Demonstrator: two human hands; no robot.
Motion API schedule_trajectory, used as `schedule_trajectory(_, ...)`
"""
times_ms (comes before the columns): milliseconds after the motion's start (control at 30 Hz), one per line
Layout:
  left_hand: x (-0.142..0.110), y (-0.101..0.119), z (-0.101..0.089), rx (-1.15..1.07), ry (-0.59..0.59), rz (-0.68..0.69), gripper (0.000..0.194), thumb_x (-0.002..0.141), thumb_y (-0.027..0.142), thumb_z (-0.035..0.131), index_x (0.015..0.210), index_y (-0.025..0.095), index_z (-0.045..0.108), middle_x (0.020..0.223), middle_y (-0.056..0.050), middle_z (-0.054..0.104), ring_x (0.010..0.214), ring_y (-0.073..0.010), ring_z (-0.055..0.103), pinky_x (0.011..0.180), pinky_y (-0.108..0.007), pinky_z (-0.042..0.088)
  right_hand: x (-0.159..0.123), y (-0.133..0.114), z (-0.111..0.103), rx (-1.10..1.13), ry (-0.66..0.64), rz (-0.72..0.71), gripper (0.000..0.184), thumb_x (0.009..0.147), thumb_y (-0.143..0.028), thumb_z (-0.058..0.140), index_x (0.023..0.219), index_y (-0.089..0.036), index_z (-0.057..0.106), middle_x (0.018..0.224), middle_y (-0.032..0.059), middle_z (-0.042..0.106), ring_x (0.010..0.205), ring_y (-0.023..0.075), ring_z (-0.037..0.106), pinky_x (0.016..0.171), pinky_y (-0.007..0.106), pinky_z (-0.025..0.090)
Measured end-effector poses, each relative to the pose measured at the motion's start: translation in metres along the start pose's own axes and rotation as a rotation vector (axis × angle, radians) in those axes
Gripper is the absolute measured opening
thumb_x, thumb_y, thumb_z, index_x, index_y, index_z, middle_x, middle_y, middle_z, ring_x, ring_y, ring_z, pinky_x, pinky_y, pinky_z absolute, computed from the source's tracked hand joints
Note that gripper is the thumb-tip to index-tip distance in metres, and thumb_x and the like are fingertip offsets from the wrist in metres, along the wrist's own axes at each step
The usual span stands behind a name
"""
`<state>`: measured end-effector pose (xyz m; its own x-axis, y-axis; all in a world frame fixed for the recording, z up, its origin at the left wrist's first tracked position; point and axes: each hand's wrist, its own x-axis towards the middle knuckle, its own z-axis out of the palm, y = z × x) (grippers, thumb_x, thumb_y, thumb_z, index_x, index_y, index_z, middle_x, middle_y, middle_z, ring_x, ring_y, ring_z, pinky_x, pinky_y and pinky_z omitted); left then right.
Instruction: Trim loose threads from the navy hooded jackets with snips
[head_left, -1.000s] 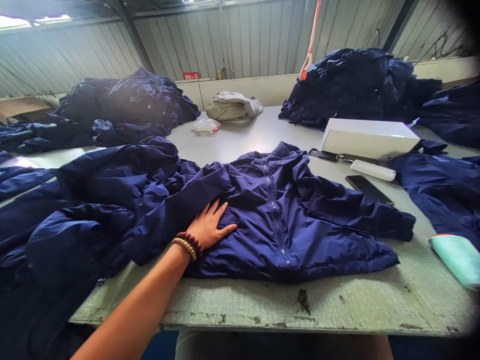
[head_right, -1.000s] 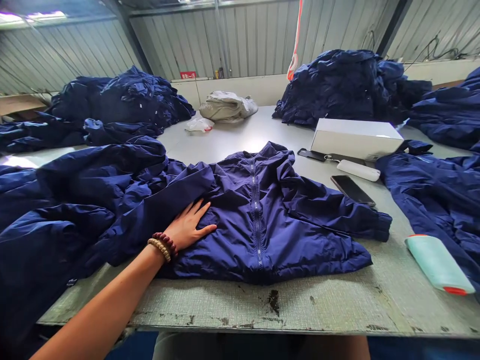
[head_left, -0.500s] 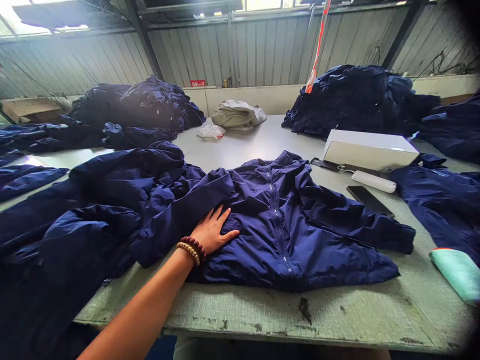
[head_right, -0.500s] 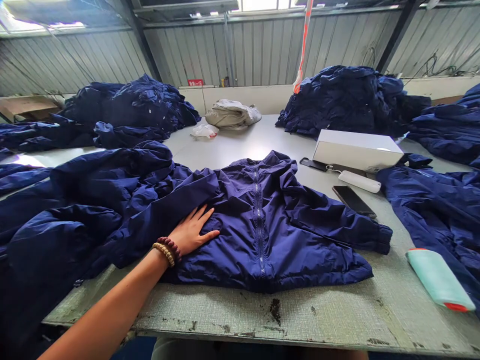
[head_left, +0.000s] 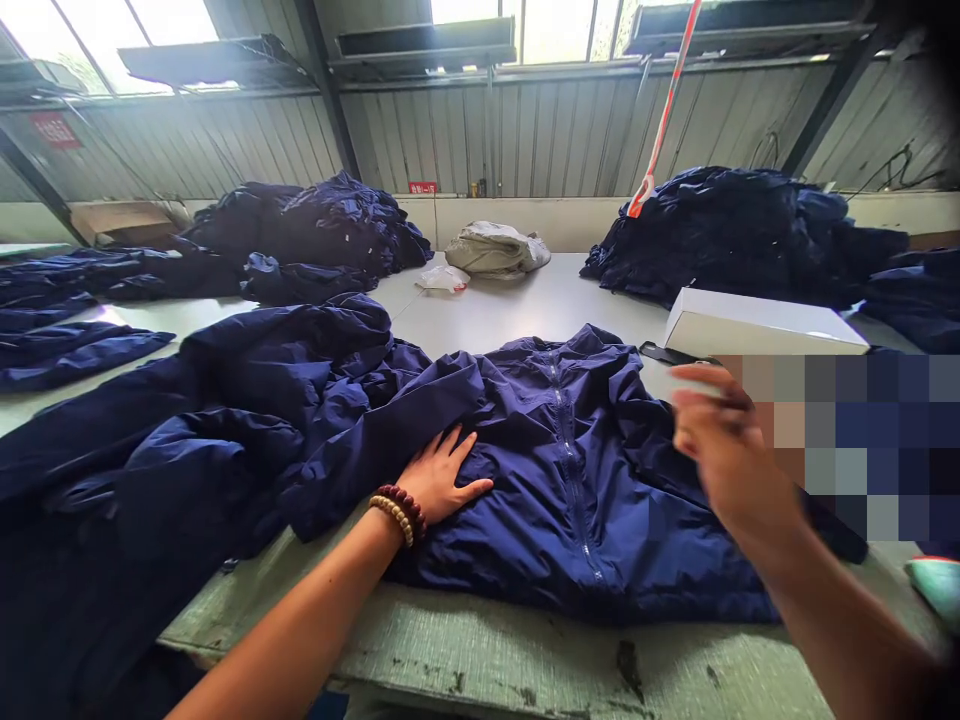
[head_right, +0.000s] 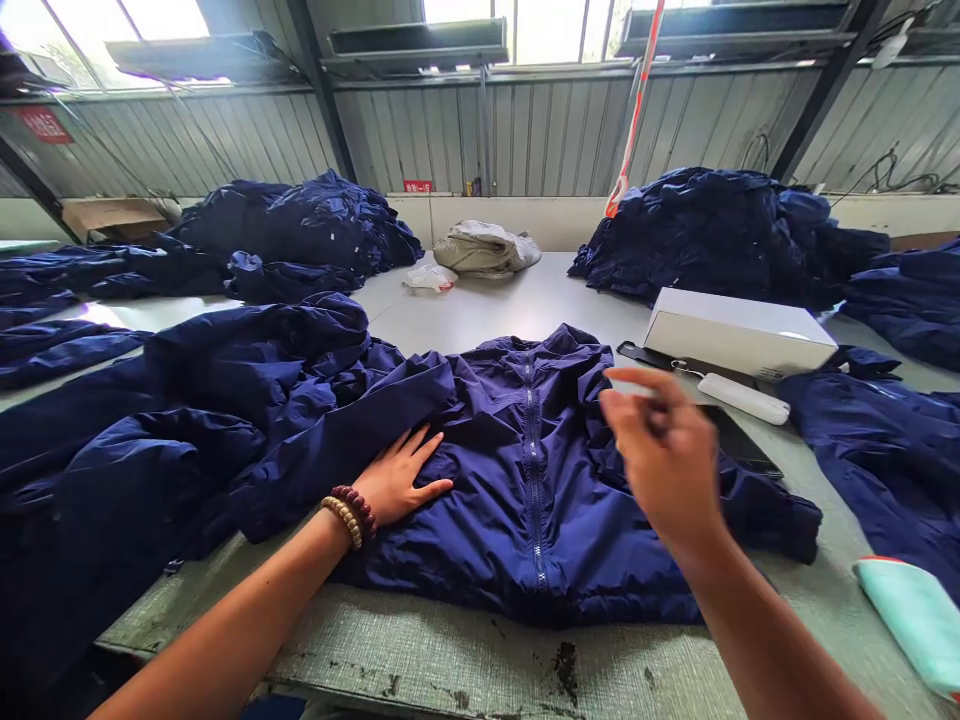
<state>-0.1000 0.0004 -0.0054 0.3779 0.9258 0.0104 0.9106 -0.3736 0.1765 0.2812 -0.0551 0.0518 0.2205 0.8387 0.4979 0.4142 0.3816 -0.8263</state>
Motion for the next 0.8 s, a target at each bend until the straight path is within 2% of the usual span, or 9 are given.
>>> schedule_trajectory(67,-0.001,-0.001,0.001,-0.003,0.009,0.003,0.097,0.095,0.084,0.052,0.171,0.025,0.040,0.180,-0.015,0.032,0.163,-0.0435,0.033,0.131,-0.061,0.029,0.004,0.025,0.016,-0.191,-0.032,0.045,0.044,0.099,-0.053,0.069,0.129,-0.021,0.071,0.077,0.0006,0.067,0.067,0.0210,0.064,0.068,0.036,0.054)
schedule_trajectory(133,-0.001,0.000,0.002,-0.003,0.027,0.008,0.096,0.096,0.082,0.054,0.170,0.023,0.042,0.179,-0.016,0.033,0.163,-0.0430,0.034,0.132,-0.061,0.029,0.005,0.053,0.032,-0.388,-0.093,0.083,0.044,0.095,-0.053,0.066,0.124,-0.020,0.073,0.065,-0.0013,0.061,0.062,0.0224,0.062,0.068,0.037,0.049)
schedule_trajectory(233,-0.002,0.001,0.001,-0.009,0.057,0.024,0.093,0.095,0.080,0.059,0.168,0.022,0.046,0.177,-0.017,0.037,0.162,-0.0431,0.037,0.132,-0.062,0.031,0.002,0.086,0.046,-0.459,-0.124,0.096,0.046,0.095,-0.054,0.058,0.123,-0.021,0.074,0.066,0.0007,0.064,0.064,0.0250,0.066,0.069,0.038,0.047)
schedule_trajectory(333,-0.003,0.004,-0.004,-0.037,0.088,0.050,0.088,0.097,0.075,0.061,0.162,0.017,0.054,0.172,-0.021,0.045,0.158,-0.0441,0.043,0.128,-0.063,0.039,-0.002,0.099,0.045,-0.468,-0.129,0.080,0.048,0.096,-0.057,0.055,0.121,-0.022,0.074,0.065,0.0011,0.065,0.064,0.0258,0.067,0.068,0.038,0.047)
schedule_trajectory(467,-0.014,0.016,-0.019,-0.151,0.206,0.209,0.054,0.108,0.054,0.056,0.148,0.019,0.067,0.159,-0.017,0.062,0.150,-0.0338,0.056,0.127,-0.056,0.045,-0.006,0.100,0.036,-0.472,-0.168,0.077,0.044,0.096,-0.057,0.056,0.116,-0.024,0.077,0.068,0.0045,0.069,0.061,0.0257,0.066,0.065,0.038,0.047)
schedule_trajectory(533,-0.028,0.023,-0.029,-0.184,0.254,0.288,0.041,0.108,0.043,0.060,0.142,0.023,0.070,0.151,-0.012,0.069,0.145,-0.0289,0.061,0.126,-0.051,0.048,-0.007,0.101,0.033,-0.456,-0.184,0.074,0.045,0.095,-0.059,0.057,0.115,-0.024,0.077,0.068,0.0050,0.069,0.060,0.0256,0.065,0.064,0.038,0.047)
schedule_trajectory(633,-0.061,0.027,-0.043,-0.166,0.281,0.319,0.040,0.103,0.033,0.069,0.142,0.026,0.069,0.146,-0.008,0.073,0.145,-0.0278,0.062,0.125,-0.051,0.050,-0.010,0.106,0.030,-0.457,-0.200,0.067,0.049,0.091,-0.063,0.058,0.113,-0.024,0.078,0.064,0.0029,0.066,0.056,0.0256,0.065,0.062,0.038,0.047)
schedule_trajectory(700,-0.090,0.023,-0.049,-0.149,0.312,0.270,0.041,0.101,0.028,0.071,0.142,0.027,0.069,0.146,-0.007,0.073,0.146,-0.0282,0.061,0.125,-0.052,0.050,-0.014,0.110,0.027,-0.466,-0.209,0.073,0.048,0.088,-0.065,0.059,0.111,-0.027,0.078,0.066,0.0038,0.068,0.060,0.0286,0.069,0.062,0.040,0.049)
schedule_trajectory(800,-0.142,0.010,-0.050,-0.170,0.414,0.124,0.037,0.102,0.023,0.068,0.139,0.027,0.069,0.145,-0.007,0.073,0.141,-0.0270,0.064,0.123,-0.051,0.053,-0.023,0.113,0.021,-0.481,-0.194,0.045,0.039,0.088,-0.065,0.061,0.111,-0.038,0.076,0.079,0.0076,0.075,0.076,0.0376,0.077,0.067,0.046,0.053)
